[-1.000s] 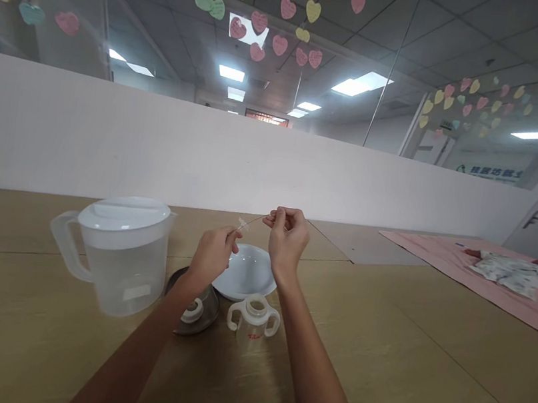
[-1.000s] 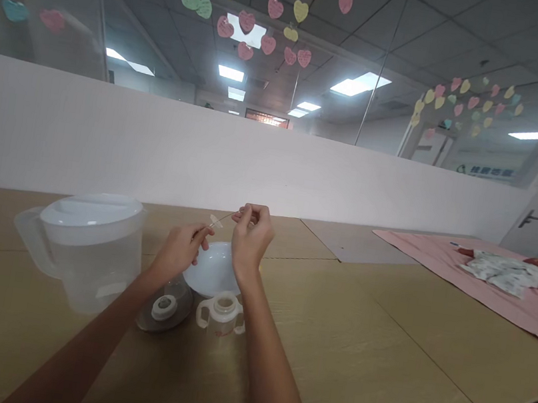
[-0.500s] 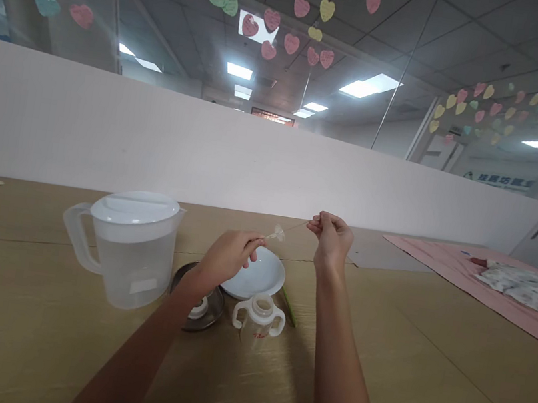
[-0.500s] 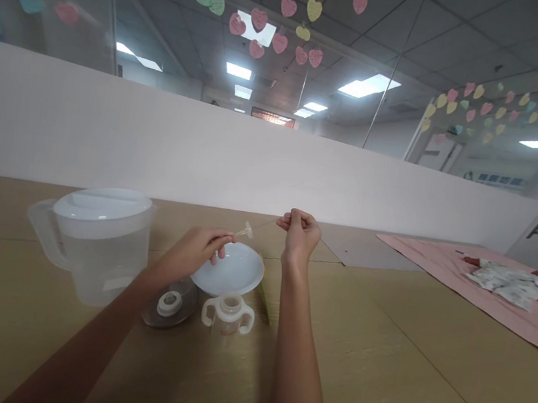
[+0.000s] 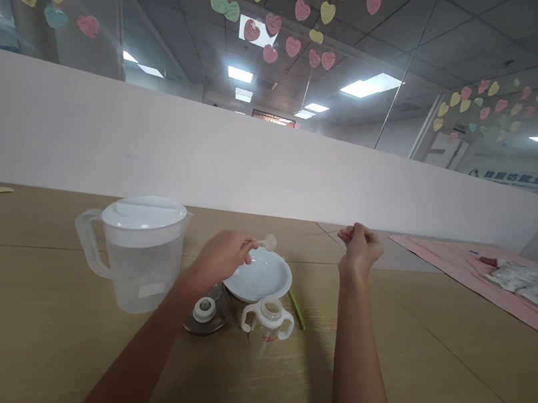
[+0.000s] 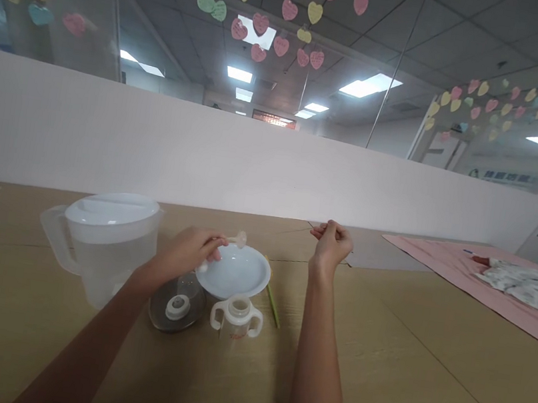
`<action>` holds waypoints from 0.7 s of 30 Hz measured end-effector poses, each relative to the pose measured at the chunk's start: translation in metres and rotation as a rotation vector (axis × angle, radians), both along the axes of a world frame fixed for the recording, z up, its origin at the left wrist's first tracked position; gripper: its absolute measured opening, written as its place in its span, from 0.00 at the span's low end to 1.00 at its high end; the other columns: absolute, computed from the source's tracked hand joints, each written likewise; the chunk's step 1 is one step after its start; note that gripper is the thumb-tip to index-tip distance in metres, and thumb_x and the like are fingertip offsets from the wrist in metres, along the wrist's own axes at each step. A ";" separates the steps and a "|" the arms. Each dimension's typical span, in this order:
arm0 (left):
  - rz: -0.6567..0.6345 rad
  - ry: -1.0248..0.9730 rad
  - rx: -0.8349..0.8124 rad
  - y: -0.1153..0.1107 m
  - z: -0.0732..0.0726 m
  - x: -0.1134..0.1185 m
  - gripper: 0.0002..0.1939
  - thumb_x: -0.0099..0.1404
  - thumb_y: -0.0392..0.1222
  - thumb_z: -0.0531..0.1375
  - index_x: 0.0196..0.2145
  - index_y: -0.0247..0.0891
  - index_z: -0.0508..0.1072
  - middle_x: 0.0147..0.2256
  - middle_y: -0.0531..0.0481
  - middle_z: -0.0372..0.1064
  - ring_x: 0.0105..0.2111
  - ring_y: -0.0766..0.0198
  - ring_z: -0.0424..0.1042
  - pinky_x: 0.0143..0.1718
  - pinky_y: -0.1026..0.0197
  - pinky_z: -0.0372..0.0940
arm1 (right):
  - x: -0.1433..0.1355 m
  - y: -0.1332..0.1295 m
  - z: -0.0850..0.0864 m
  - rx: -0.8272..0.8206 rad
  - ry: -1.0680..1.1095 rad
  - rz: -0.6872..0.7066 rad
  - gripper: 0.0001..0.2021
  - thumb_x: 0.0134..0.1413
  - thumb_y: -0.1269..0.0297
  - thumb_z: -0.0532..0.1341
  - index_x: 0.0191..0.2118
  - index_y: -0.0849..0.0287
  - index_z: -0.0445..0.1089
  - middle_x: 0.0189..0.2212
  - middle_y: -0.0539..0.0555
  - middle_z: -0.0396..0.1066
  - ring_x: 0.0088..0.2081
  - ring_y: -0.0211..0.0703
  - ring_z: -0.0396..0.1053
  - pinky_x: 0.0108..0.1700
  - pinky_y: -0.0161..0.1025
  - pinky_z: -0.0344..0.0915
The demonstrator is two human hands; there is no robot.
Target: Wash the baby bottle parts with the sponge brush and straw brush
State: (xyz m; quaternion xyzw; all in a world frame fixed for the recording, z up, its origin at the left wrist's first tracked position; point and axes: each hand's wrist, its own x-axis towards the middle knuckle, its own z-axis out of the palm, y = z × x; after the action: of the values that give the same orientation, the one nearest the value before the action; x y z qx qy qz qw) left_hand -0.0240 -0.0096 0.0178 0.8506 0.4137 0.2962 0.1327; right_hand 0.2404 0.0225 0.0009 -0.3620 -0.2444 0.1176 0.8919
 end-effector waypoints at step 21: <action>-0.024 0.022 0.104 0.018 -0.016 0.006 0.16 0.62 0.44 0.48 0.29 0.37 0.73 0.28 0.48 0.71 0.28 0.62 0.66 0.28 0.65 0.55 | -0.041 0.013 -0.026 -0.593 -0.833 0.775 0.08 0.34 0.71 0.65 0.28 0.60 0.74 0.30 0.51 0.74 0.36 0.41 0.70 0.43 0.39 0.64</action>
State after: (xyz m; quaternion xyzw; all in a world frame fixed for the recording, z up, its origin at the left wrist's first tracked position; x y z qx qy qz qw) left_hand -0.0178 0.0089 0.0014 0.8644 0.3888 0.3065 0.0877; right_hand 0.1997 0.0353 -0.0249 -0.4942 -0.6406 0.3434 0.4770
